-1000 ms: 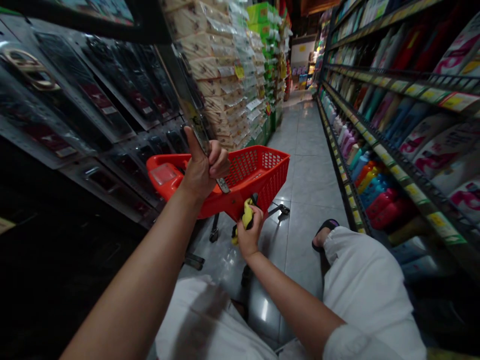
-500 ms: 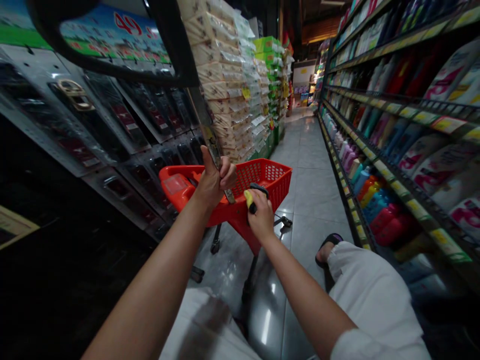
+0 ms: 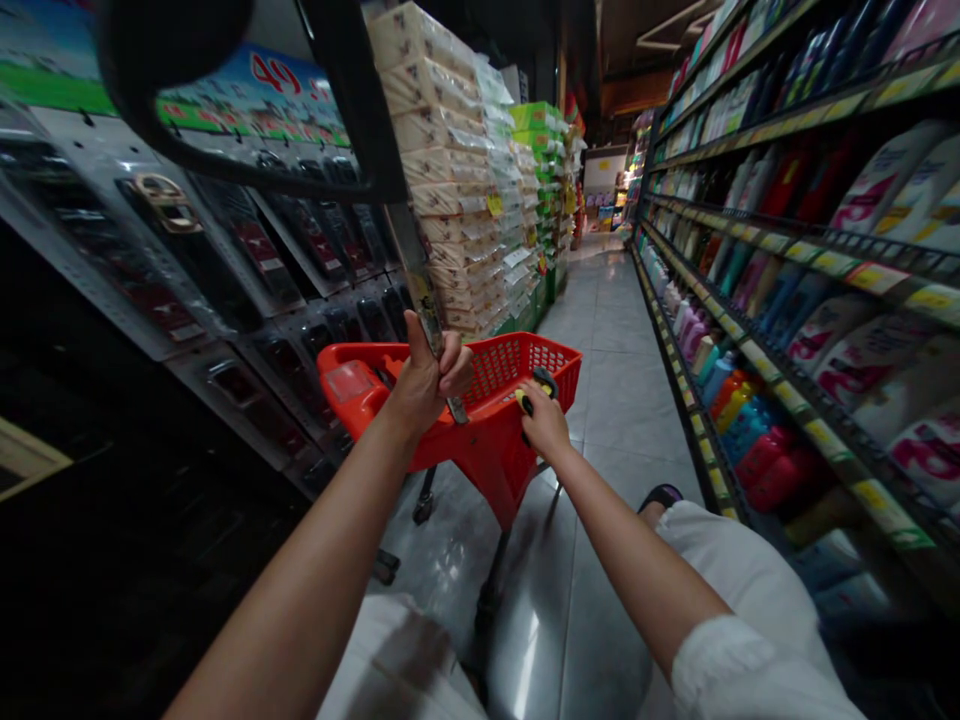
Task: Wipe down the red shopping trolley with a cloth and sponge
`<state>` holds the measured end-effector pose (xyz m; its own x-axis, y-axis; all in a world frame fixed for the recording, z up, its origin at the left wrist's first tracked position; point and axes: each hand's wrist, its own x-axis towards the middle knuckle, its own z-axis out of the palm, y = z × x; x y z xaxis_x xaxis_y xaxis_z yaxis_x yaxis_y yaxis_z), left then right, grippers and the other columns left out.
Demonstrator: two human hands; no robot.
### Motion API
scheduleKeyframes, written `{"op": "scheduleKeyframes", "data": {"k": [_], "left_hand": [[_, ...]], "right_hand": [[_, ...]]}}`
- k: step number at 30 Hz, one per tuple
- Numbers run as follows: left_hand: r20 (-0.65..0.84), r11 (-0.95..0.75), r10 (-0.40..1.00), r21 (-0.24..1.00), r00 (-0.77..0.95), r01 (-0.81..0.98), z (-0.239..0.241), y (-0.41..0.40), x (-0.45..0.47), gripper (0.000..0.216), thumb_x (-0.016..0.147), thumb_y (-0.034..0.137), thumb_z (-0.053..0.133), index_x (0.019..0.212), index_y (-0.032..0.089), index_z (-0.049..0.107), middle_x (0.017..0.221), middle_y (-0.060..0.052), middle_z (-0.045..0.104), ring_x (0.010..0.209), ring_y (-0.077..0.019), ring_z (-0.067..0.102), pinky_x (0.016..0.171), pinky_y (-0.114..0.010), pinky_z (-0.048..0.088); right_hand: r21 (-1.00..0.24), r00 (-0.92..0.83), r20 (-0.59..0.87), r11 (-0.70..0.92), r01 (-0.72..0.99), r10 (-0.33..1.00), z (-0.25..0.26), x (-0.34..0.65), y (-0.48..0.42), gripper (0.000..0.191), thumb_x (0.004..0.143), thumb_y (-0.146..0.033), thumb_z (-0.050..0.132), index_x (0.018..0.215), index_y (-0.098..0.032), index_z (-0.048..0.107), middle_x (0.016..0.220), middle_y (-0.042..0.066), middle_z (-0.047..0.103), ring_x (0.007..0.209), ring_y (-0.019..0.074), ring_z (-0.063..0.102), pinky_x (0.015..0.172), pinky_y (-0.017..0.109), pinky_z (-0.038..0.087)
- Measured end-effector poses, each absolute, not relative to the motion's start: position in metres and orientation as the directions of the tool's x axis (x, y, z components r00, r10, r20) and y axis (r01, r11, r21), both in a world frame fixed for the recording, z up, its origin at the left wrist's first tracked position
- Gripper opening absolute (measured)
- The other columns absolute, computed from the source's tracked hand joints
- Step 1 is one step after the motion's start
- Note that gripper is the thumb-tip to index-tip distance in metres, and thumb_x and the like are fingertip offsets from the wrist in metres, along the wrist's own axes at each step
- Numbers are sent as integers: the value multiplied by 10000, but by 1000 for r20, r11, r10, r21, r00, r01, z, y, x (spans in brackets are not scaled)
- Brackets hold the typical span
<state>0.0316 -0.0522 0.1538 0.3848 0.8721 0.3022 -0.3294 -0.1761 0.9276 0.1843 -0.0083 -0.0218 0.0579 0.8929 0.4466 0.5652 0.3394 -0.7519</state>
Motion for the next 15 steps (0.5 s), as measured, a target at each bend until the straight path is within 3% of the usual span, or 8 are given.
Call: {"op": "scheduleKeyframes", "data": {"k": [4,7,9,11,13,15], "left_hand": [[337,-231,876,921,345,-313,152,-49,30,713,740,851,406,457,198,375,391,45,353,345,-72,342,380,-200,318],[344,-278,898,927,273,-252,150,-53,24,699,752,830,428,515,178,516,553,-26,585,531,-128,569,536,-237,472],[296,-241,929,939,221,-246,146,-62,16,625,790,754,500,703,155,655,760,-71,705,711,-162,656,671,-264,520],[260,-183,948,917,184,-354,142,-72,9,567,847,683,500,959,165,701,983,-100,737,897,-191,680,792,-300,525],[272,-154,947,849,169,-505,139,-81,4,567,911,653,399,1124,206,675,1171,-101,705,1059,-209,654,901,-344,501],[295,-145,943,784,156,-604,137,-87,3,586,952,624,308,1179,217,664,1237,-93,683,1140,-214,621,975,-365,463]], "right_hand": [[-717,-93,527,501,485,845,-4,168,-28,618,669,-10,491,1252,-167,621,1342,102,608,1291,225,524,1128,406,367],[-665,-129,665,661,347,736,14,160,-59,629,678,-35,497,1277,-201,593,1286,81,621,1238,213,554,1109,395,395],[-616,-31,754,723,312,656,23,160,-77,622,718,-75,532,1328,-200,527,1326,111,548,1266,231,513,1106,418,393],[-563,10,806,762,320,592,27,157,-91,619,741,-113,576,1345,-204,473,1345,135,473,1285,251,474,1095,442,400],[-518,-76,817,785,339,572,31,150,-98,599,720,-86,584,1298,-212,490,1295,129,464,1238,256,493,1056,437,437],[-478,-178,807,800,362,563,42,140,-99,573,688,-36,557,1233,-214,536,1240,117,473,1175,251,519,1021,422,465]]}}
